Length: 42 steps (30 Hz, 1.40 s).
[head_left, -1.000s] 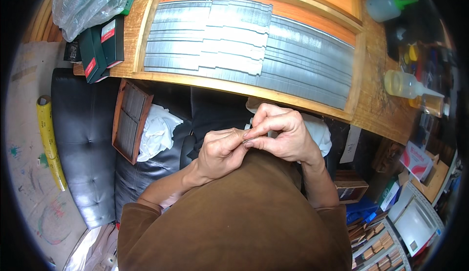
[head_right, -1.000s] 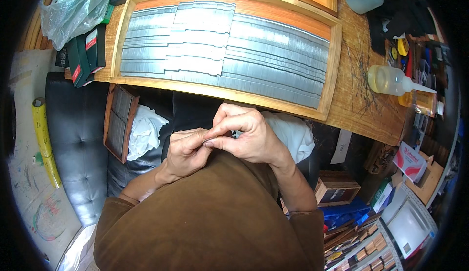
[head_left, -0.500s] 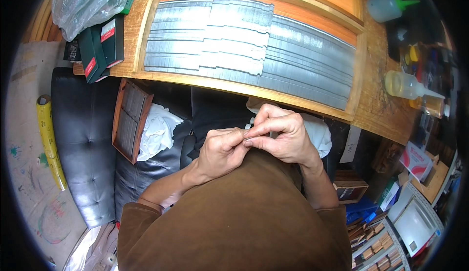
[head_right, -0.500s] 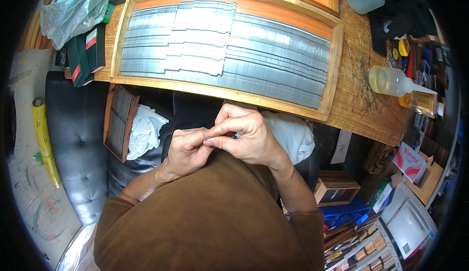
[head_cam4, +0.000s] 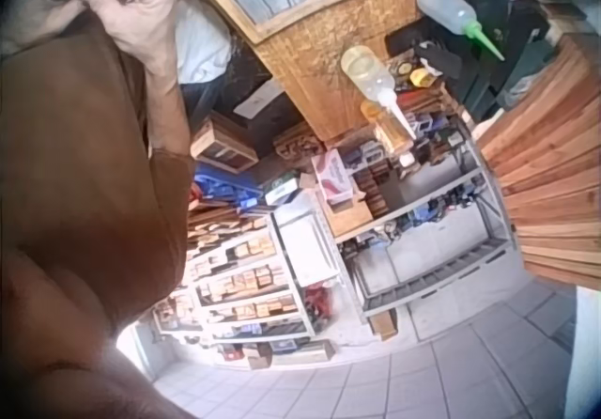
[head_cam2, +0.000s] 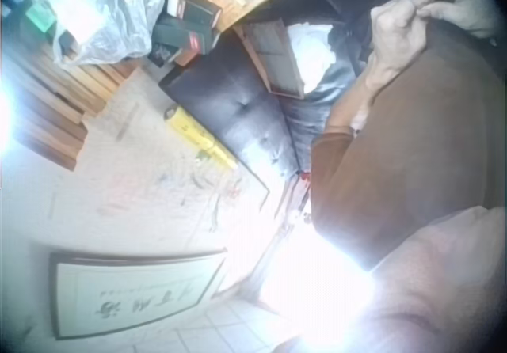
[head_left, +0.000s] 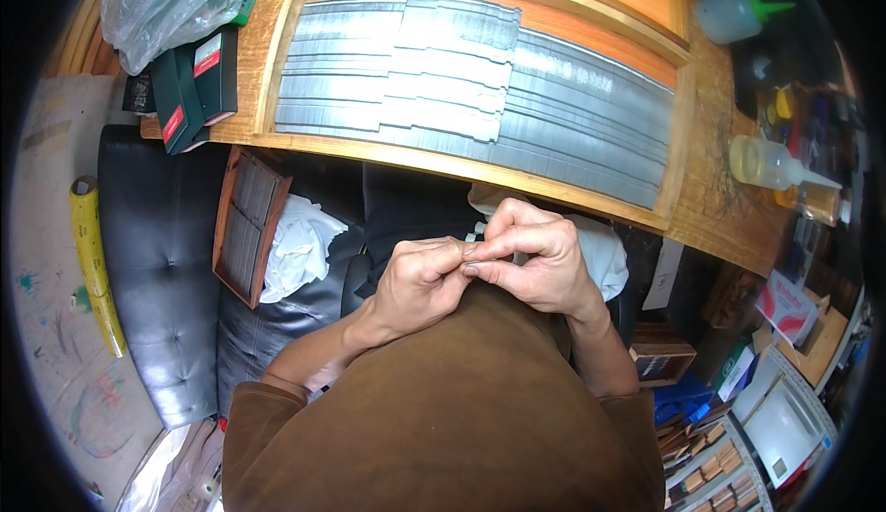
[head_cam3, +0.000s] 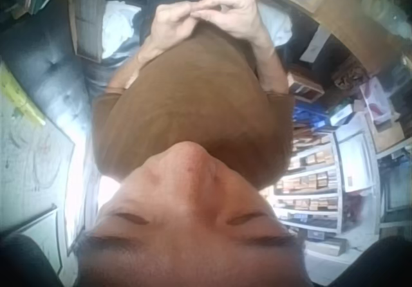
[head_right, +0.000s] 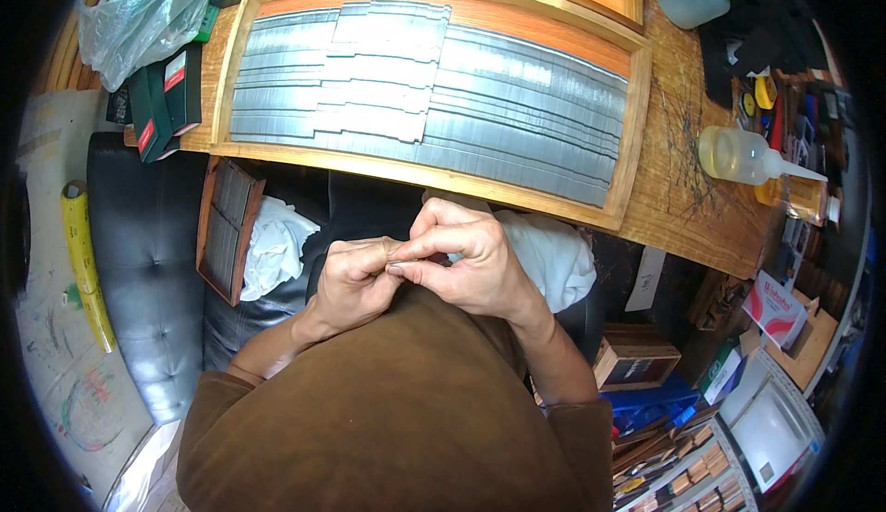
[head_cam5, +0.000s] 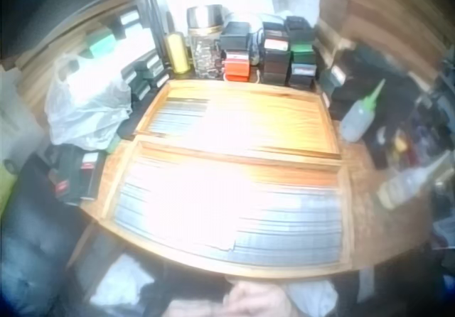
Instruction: The person repeatedly picks up small rectangular metal pieces from a wooden tray, aligns them by hand, and places them back into the tray. The hands manipulate the pieces one at a time, checking alignment and stacking them in rows.
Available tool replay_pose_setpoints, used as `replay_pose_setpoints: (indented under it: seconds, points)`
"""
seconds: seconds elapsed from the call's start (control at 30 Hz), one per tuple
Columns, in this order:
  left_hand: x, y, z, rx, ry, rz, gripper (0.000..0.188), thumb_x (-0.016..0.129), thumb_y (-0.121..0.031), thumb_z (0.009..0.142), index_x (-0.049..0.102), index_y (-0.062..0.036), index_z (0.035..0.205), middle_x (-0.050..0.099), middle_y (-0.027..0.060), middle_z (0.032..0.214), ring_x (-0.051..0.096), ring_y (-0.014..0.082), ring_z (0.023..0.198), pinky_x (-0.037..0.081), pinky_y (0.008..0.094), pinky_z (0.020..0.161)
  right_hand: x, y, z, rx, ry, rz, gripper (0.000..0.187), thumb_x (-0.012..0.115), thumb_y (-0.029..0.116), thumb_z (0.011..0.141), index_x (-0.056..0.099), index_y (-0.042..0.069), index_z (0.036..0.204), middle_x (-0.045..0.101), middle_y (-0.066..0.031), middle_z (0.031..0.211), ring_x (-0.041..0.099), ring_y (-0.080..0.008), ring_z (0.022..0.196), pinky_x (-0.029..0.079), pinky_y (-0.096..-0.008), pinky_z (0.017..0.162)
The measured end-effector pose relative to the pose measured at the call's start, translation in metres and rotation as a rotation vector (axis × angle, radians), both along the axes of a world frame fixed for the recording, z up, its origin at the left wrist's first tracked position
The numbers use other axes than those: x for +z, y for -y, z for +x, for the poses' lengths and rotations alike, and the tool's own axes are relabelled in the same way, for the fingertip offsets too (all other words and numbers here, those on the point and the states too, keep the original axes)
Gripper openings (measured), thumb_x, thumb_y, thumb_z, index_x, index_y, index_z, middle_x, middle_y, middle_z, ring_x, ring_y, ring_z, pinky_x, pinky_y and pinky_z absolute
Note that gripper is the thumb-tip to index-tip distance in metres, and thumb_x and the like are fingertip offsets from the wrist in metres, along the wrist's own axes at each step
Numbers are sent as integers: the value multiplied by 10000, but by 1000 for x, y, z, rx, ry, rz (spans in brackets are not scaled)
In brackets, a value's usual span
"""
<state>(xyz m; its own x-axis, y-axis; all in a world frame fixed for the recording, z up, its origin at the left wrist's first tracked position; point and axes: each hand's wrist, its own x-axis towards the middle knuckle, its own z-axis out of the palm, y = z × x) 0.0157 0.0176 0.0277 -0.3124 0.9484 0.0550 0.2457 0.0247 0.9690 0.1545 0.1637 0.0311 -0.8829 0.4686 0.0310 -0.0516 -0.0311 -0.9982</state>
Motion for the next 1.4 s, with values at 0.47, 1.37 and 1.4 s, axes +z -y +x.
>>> replay_pose_setpoints:
  seconds: [0.47, 1.37, 1.4]
  points:
    - [3, -4, -15, -115, 40, -24, 259, 710, 90, 859, 781, 9, 1094, 729, 178, 806, 711, 316, 673, 551, 366, 604, 1, 8, 3, -70, 14, 73, 155, 895, -27, 792, 824, 4, 926, 661, -36, 834, 622, -108, 729, 480, -251, 596]
    - [3, -2, -15, -124, 59, -51, 241, 689, 96, 857, 775, 21, 1070, 730, 183, 796, 724, 321, 684, 556, 359, 613, -1, 19, 2, -145, -15, 132, 192, 888, -38, 791, 826, 27, 960, 648, -42, 823, 610, -131, 702, 479, -276, 590]
    - [3, -2, -15, -120, 69, -45, 266, 678, 103, 853, 776, 15, 1084, 717, 189, 778, 713, 336, 677, 555, 376, 610, -1, 19, 3, -144, -20, 141, 191, 888, -37, 791, 827, 28, 960, 648, -42, 822, 609, -131, 698, 479, -277, 586]
